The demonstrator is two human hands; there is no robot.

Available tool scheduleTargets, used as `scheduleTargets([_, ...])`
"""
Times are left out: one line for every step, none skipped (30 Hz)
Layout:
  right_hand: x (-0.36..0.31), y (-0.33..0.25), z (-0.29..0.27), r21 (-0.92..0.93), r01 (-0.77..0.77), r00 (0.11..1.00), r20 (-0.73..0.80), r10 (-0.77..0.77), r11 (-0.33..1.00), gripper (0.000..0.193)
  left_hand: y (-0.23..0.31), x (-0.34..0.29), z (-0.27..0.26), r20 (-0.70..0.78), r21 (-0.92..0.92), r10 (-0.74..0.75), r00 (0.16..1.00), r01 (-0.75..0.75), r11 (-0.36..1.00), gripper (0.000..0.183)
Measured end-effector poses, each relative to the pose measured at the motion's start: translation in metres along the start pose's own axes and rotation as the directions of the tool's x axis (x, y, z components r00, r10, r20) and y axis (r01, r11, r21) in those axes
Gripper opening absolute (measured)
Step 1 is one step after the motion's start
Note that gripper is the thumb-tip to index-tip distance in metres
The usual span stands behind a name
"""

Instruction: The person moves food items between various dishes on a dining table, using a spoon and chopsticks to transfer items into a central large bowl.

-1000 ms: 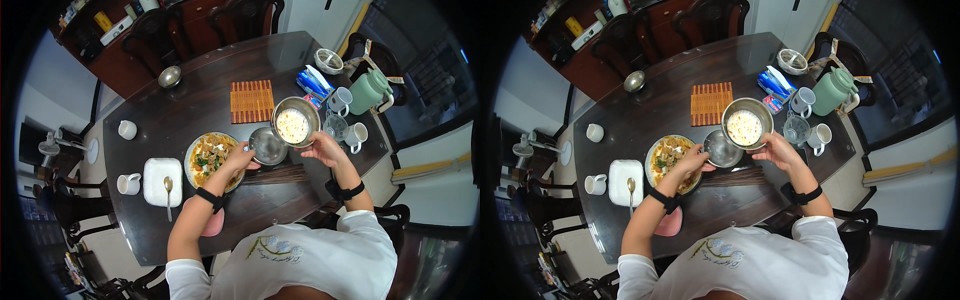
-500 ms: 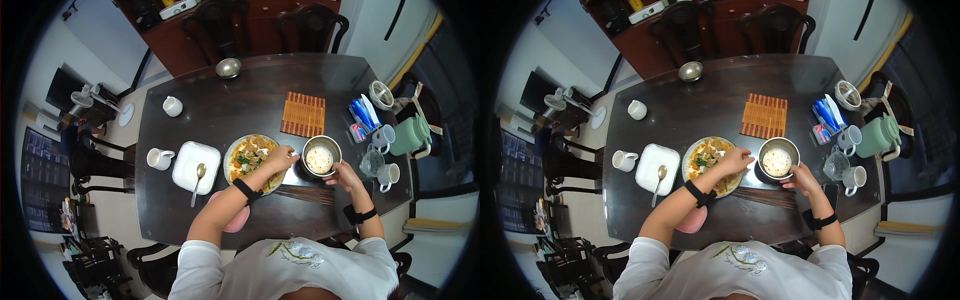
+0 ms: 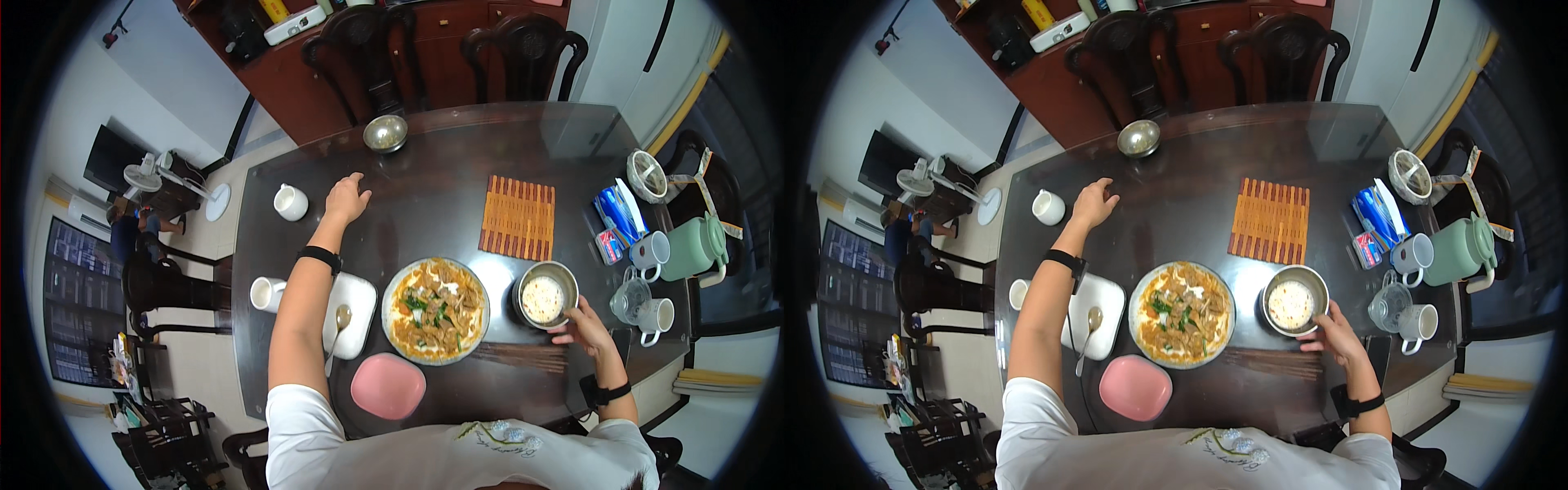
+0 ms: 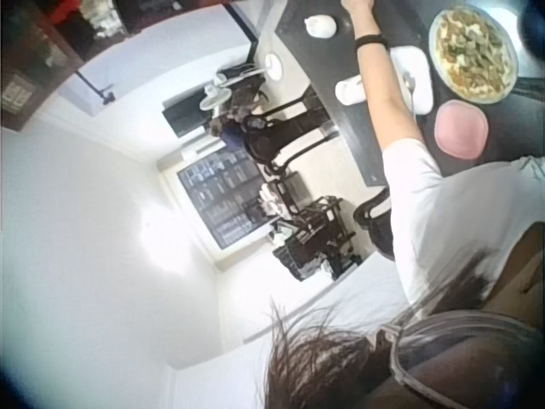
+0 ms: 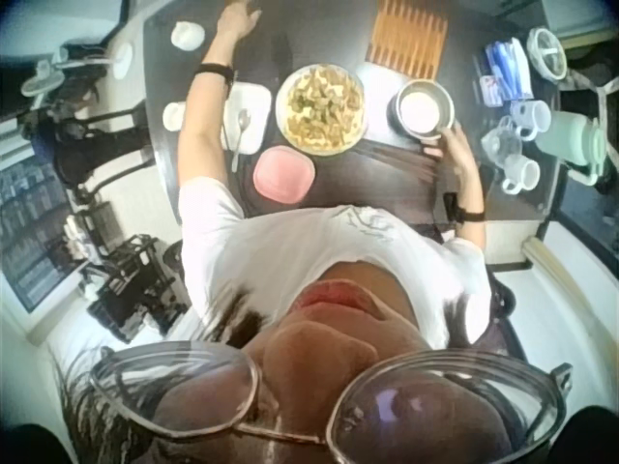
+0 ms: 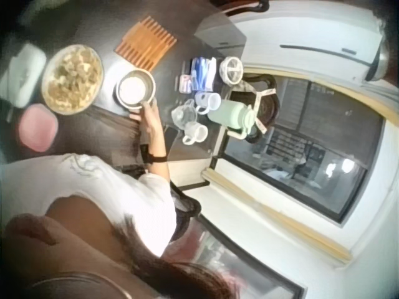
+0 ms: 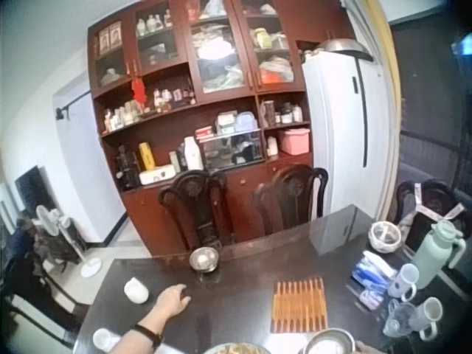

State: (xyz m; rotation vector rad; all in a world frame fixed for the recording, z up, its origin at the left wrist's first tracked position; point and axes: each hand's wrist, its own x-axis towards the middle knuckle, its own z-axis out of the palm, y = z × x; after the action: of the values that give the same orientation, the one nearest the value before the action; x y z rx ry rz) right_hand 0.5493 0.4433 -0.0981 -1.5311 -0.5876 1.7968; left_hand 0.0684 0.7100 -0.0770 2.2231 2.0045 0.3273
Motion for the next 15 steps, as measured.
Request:
scheduleTargets([0.001,-0.001,-0.001,0.028,-0.031,0.999,0.029,0.03,0.999,0.055,-0.003,0.014,0.005,0.032,-0.1,-0.086,0.996,0.089,0.991,0.047])
scheduleTargets([0.001,-0.003,0.001,0.025,-0.051,0.998,0.034,0.05,0.998,0.055,-0.004,0.028,0.01,0.027,-0.099,-0.08,0.996,0.082,0.992,0.047])
scheduleTargets([0.003,-0.002,0.0,0.031,-0.066,0.996,0.053,0.065,0.997,0.057,-0.002,0.041,0.018,0.101,-0.3,-0.201,0.974,0.223,0.928,0.049])
scheduleTargets([0.006,0.001,-0.002,0.038,-0.086,0.994,0.065,0.083,0.996,0.06,0.0,0.055,0.026,0.199,-0.474,-0.3,0.933,0.36,0.804,0.051])
scheduleTargets([0.009,0.003,-0.004,0.045,-0.106,0.992,0.077,0.102,0.993,0.062,0.001,0.068,0.033,0.198,-0.475,-0.293,0.936,0.353,0.806,0.051])
scheduleTargets([0.01,0.003,-0.003,0.077,-0.112,0.99,0.091,0.105,0.991,0.067,0.001,0.08,0.042,0.232,-0.567,-0.36,0.904,0.427,0.705,0.055])
scheduleTargets([0.012,0.003,-0.003,0.08,-0.112,0.991,0.087,0.105,0.99,0.067,-0.001,0.091,0.051,0.275,-0.645,-0.421,0.865,0.49,0.586,0.058])
scheduleTargets([0.013,0.003,-0.003,0.08,-0.115,0.989,0.098,0.107,0.99,0.068,-0.003,0.102,0.059,0.278,-0.644,-0.418,0.865,0.491,0.587,0.058])
scheduleTargets([0.014,0.002,-0.003,0.081,-0.121,0.988,0.107,0.112,0.989,0.069,-0.006,0.112,0.067,0.328,-0.702,-0.422,0.845,0.517,0.49,0.06])
scheduleTargets([0.015,-0.001,-0.001,0.073,-0.148,0.984,0.106,0.14,0.986,0.07,-0.01,0.121,0.075,0.378,-0.748,-0.421,0.824,0.54,0.386,0.061])
scheduleTargets([0.017,-0.003,0.001,0.078,-0.154,0.984,0.103,0.146,0.985,0.07,-0.015,0.131,0.082,0.385,-0.743,-0.42,0.822,0.546,0.387,0.061])
scheduleTargets([0.017,-0.003,0.001,0.079,-0.158,0.984,0.092,0.151,0.984,0.07,-0.014,0.139,0.089,0.406,-0.778,-0.42,0.812,0.548,0.307,0.061])
scheduleTargets([0.017,-0.003,0.002,0.081,-0.162,0.984,0.082,0.156,0.983,0.07,-0.013,0.147,0.096,0.427,-0.806,-0.419,0.801,0.547,0.225,0.06])
scheduleTargets([0.018,-0.003,0.002,0.085,-0.164,0.984,0.08,0.158,0.983,0.069,-0.016,0.153,0.099,0.433,-0.831,-0.374,0.82,0.524,0.187,0.055])
scheduleTargets([0.019,-0.002,0.001,0.092,-0.174,0.983,0.068,0.168,0.98,0.069,-0.015,0.161,0.104,0.439,-0.834,-0.378,0.815,0.526,0.167,0.049])
